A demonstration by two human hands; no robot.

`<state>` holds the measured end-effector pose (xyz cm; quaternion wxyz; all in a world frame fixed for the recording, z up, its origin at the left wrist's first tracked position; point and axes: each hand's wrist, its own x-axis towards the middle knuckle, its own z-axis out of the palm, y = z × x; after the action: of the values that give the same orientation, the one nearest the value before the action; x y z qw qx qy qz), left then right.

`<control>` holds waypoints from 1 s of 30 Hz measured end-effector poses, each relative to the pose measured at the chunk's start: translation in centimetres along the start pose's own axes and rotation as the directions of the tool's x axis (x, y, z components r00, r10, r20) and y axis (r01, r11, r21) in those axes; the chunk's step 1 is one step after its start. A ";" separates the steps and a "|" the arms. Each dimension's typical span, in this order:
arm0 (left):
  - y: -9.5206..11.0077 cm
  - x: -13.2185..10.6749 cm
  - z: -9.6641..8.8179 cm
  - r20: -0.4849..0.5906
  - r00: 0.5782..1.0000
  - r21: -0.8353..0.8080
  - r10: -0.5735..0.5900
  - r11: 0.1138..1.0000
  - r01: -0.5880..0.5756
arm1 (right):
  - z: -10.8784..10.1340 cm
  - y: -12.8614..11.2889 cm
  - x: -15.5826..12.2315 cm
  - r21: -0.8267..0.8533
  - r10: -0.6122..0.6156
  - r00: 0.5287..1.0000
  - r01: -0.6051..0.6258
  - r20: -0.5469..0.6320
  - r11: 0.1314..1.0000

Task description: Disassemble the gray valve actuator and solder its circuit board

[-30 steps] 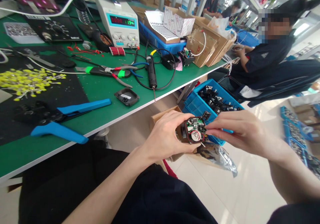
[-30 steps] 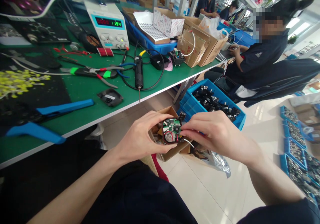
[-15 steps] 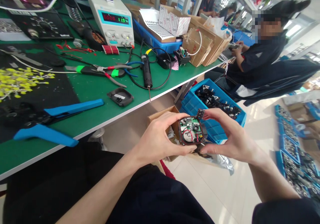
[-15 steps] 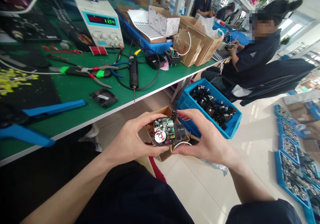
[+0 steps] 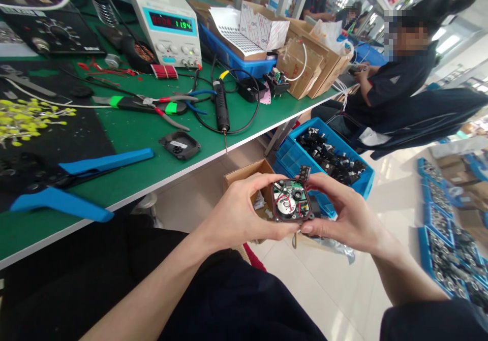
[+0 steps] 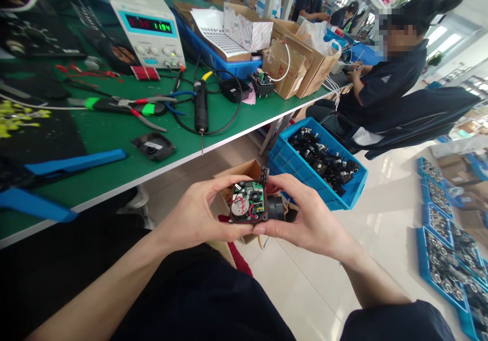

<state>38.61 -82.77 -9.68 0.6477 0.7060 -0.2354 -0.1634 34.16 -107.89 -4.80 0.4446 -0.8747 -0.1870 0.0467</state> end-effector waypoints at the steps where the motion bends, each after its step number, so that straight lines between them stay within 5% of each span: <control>1: 0.0 0.0 0.0 0.010 1.000 -0.008 -0.012 1.000 0.012 | 0.0 -0.1 0.0 0.000 0.014 1.000 -0.014 -0.005 1.000; 17: 0.1 0.5 0.2 0.064 0.991 -0.036 -0.115 0.992 0.118 | 0.6 0.6 0.2 0.213 0.210 0.978 -0.202 -0.017 0.956; 30: 0.4 0.4 0.4 0.081 0.986 -0.038 -0.144 0.988 0.147 | 0.8 0.8 0.2 0.328 0.254 0.967 -0.250 0.030 0.911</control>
<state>38.68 -83.37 -9.28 0.6396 0.7002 -0.2046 -0.2427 34.41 -107.68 -5.89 0.5759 -0.8052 -0.0593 0.1283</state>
